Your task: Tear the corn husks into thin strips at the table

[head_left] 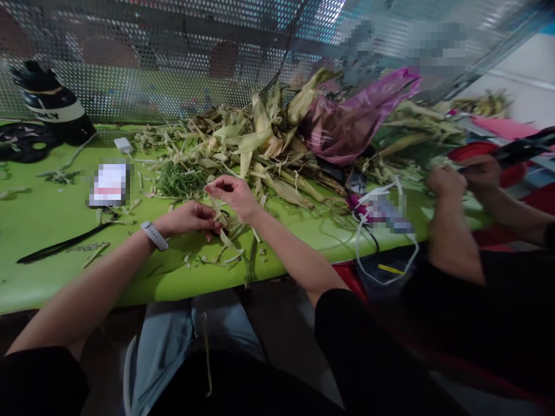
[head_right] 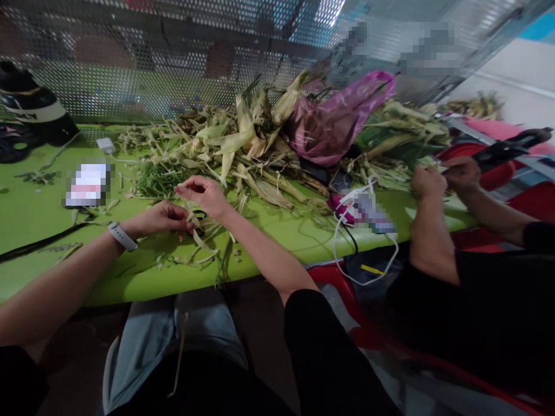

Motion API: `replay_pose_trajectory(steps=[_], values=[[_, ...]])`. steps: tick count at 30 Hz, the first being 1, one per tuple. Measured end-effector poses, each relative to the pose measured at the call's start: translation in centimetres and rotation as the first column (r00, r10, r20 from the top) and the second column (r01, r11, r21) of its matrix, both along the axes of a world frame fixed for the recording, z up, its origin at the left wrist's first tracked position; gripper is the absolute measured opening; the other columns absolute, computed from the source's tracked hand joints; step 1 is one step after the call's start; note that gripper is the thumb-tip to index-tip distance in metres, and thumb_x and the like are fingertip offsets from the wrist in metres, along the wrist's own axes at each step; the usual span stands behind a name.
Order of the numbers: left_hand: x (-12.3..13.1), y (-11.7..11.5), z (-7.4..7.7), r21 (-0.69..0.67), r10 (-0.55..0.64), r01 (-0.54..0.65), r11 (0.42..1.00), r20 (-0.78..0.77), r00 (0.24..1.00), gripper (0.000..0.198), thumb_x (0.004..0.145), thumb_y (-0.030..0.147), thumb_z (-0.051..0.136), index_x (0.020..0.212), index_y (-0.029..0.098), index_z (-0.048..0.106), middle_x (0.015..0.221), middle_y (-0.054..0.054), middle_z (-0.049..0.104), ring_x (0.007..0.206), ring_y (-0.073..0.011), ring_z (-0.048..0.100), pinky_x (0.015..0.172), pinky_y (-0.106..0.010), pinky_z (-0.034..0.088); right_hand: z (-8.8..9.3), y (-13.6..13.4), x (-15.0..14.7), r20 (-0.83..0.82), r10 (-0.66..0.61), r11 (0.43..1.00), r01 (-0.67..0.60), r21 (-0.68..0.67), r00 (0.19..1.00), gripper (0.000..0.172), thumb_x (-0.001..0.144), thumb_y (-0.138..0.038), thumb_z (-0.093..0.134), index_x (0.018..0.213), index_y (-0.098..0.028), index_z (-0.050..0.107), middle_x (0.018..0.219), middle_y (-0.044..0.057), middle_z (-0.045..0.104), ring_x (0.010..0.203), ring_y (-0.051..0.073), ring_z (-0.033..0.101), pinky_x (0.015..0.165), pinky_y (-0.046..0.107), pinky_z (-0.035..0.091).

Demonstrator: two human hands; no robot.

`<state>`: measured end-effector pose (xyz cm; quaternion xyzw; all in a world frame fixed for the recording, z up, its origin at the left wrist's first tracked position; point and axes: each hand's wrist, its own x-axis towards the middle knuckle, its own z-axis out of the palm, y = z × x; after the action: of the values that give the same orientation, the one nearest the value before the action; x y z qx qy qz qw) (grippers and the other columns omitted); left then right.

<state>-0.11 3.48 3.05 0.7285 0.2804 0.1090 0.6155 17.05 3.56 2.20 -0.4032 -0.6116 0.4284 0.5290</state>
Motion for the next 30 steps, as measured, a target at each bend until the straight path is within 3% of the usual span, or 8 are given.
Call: replay_pose_trajectory(steps=[4,10,15,18,22,24,27,30], values=[[0.3,-0.5,-0.3,-0.079,-0.100,0.101,0.992,0.006,0.995,0.028,0.078,0.040,0.075,0.080,0.012,0.071,0.089,-0.009,0.077,0.063,-0.0105,0.066,0.063,-0.022,0.051,0.6,0.3,0.0,-0.086,-0.104,0.994,0.107,0.025,0.991,0.048,0.066,-0.065,0.076,0.075,-0.020,0.062,0.064,-0.005,0.049,0.062,0.009,0.043,0.060,0.024,0.039],[0.3,-0.7,0.1,-0.168,-0.017,0.037,0.985,0.122,0.992,0.033,0.077,0.043,0.077,0.087,0.014,0.066,0.089,-0.009,0.076,0.070,-0.0141,0.069,0.067,-0.026,0.055,0.5,0.7,0.6,0.010,-0.023,1.000,0.023,0.009,1.000,0.047,0.067,-0.061,0.077,0.071,-0.018,0.060,0.062,-0.005,0.048,0.057,0.008,0.038,0.054,0.024,0.034],[0.6,-1.1,0.1,-0.135,0.103,-0.096,0.986,0.045,0.994,0.043,0.082,0.056,0.068,0.080,0.013,0.063,0.059,-0.005,0.069,0.045,-0.0110,0.059,0.048,-0.021,0.047,0.8,0.6,0.5,0.033,0.053,0.998,-0.053,0.025,0.998,0.049,0.070,-0.064,0.074,0.080,-0.018,0.063,0.066,-0.003,0.055,0.060,0.009,0.047,0.058,0.024,0.042],[0.6,-1.0,0.1,-0.137,0.208,-0.194,0.971,0.099,0.973,0.044,0.079,0.055,0.072,0.073,0.013,0.061,0.055,-0.004,0.066,0.042,-0.0086,0.054,0.044,-0.019,0.044,1.4,0.0,1.3,0.077,0.084,0.996,-0.086,0.032,0.994,0.051,0.075,-0.065,0.068,0.092,-0.017,0.065,0.075,-0.001,0.062,0.068,0.011,0.056,0.067,0.026,0.047],[0.3,-0.4,0.3,-0.211,0.445,-0.404,0.890,0.217,0.869,0.041,0.077,0.052,0.074,0.071,0.014,0.059,0.056,-0.003,0.065,0.044,-0.0091,0.056,0.045,-0.019,0.044,2.0,-0.6,2.9,0.343,0.122,0.991,-0.134,0.013,0.931,0.050,0.081,-0.065,0.062,0.086,-0.015,0.067,0.077,0.002,0.065,0.071,0.013,0.057,0.070,0.027,0.046],[0.1,0.0,0.4,-0.186,0.501,-0.466,0.865,0.254,0.827,0.039,0.077,0.050,0.074,0.070,0.014,0.059,0.054,-0.001,0.063,0.042,-0.0077,0.052,0.043,-0.019,0.042,1.9,-0.7,3.3,0.441,0.149,0.987,-0.159,-0.014,0.885,0.049,0.079,-0.063,0.066,0.088,-0.015,0.069,0.080,0.003,0.067,0.075,0.015,0.060,0.072,0.028,0.047],[-0.1,0.3,0.5,-0.107,0.518,-0.509,0.854,0.266,0.813,0.039,0.080,0.050,0.071,0.068,0.013,0.061,0.053,-0.001,0.061,0.041,-0.0067,0.049,0.041,-0.018,0.039,1.5,-0.6,3.3,0.506,0.074,0.984,-0.144,0.101,0.859,0.045,0.077,-0.057,0.072,0.092,-0.015,0.070,0.088,0.005,0.070,0.081,0.017,0.062,0.075,0.029,0.047],[-0.2,0.3,0.7,-0.050,0.526,-0.532,0.845,0.260,0.810,0.042,0.084,0.052,0.066,0.066,0.014,0.060,0.051,-0.001,0.060,0.039,-0.0066,0.048,0.040,-0.018,0.037,1.0,-0.4,3.0,0.539,0.041,0.940,-0.215,0.264,0.841,0.036,0.087,-0.051,0.063,0.085,-0.016,0.072,0.084,0.006,0.070,0.078,0.016,0.062,0.074,0.029,0.046]])
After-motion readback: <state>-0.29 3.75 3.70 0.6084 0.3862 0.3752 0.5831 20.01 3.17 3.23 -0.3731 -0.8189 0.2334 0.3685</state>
